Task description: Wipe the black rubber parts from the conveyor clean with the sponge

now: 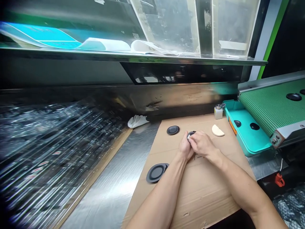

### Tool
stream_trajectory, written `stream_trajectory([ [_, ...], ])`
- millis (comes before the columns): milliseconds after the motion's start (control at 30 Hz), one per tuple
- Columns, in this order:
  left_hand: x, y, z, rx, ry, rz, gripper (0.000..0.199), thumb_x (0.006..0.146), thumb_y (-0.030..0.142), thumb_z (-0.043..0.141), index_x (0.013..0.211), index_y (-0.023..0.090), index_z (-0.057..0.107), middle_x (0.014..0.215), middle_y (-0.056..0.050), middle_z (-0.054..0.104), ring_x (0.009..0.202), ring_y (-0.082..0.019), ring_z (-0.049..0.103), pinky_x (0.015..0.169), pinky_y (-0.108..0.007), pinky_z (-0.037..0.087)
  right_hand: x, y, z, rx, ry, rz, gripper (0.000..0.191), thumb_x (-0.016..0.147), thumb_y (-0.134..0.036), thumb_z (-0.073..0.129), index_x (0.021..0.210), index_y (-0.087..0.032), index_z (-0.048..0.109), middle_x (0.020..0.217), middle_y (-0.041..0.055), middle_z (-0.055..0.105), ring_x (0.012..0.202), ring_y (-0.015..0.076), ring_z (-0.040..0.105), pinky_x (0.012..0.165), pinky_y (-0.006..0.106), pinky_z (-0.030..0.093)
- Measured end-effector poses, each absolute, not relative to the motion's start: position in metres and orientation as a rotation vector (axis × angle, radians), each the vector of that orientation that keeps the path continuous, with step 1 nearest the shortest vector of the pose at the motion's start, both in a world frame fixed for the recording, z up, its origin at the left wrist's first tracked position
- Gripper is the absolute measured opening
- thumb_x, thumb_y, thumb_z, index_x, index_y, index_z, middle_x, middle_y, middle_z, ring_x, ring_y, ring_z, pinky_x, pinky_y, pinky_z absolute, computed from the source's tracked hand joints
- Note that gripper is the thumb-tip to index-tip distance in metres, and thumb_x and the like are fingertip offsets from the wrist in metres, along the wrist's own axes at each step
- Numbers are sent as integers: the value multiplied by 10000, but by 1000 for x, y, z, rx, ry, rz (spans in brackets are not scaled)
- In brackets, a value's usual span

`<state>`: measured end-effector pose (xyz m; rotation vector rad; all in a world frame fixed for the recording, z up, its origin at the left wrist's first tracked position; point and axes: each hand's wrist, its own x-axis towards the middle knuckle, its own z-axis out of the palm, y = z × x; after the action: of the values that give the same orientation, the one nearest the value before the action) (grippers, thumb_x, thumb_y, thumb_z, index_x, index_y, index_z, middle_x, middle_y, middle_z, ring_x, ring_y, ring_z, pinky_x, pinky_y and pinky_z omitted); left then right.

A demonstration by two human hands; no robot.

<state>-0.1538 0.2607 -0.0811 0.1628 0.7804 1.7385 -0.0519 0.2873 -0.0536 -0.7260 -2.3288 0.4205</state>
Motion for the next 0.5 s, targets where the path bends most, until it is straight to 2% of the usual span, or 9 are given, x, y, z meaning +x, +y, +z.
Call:
stream_trajectory([
  [200, -150, 264, -86, 238, 893, 1765, 377, 916, 478, 583, 742, 145, 617, 670, -11, 660, 596, -118, 623, 659, -246, 521, -41, 289, -40, -937, -2414, 323, 174, 931, -190, 542, 895, -174, 711, 917, 77, 683, 888, 190, 596, 825, 284, 429],
  [333, -147, 265, -87, 212, 935, 1823, 431, 945, 485, 511, 777, 120, 665, 724, -58, 704, 660, -146, 671, 701, -270, 537, -42, 287, -39, -810, -2473, 477, 150, 910, -195, 572, 916, -195, 721, 895, 41, 709, 853, 163, 623, 799, 248, 433],
  [433, -145, 266, -88, 281, 1011, 1851, 444, 934, 496, 520, 786, 115, 692, 697, -56, 706, 638, -150, 672, 693, -275, 539, -41, 285, -40, -1016, -2427, 341, 164, 897, -160, 555, 894, -167, 719, 917, 81, 712, 889, 188, 630, 828, 270, 431],
  [500, -144, 266, -89, 300, 1028, 1877, 460, 936, 494, 507, 782, 107, 701, 716, -70, 721, 651, -157, 682, 695, -279, 544, -41, 284, -42, -968, -2457, 336, 158, 900, -174, 560, 895, -170, 718, 932, 81, 716, 921, 190, 634, 860, 268, 430],
])
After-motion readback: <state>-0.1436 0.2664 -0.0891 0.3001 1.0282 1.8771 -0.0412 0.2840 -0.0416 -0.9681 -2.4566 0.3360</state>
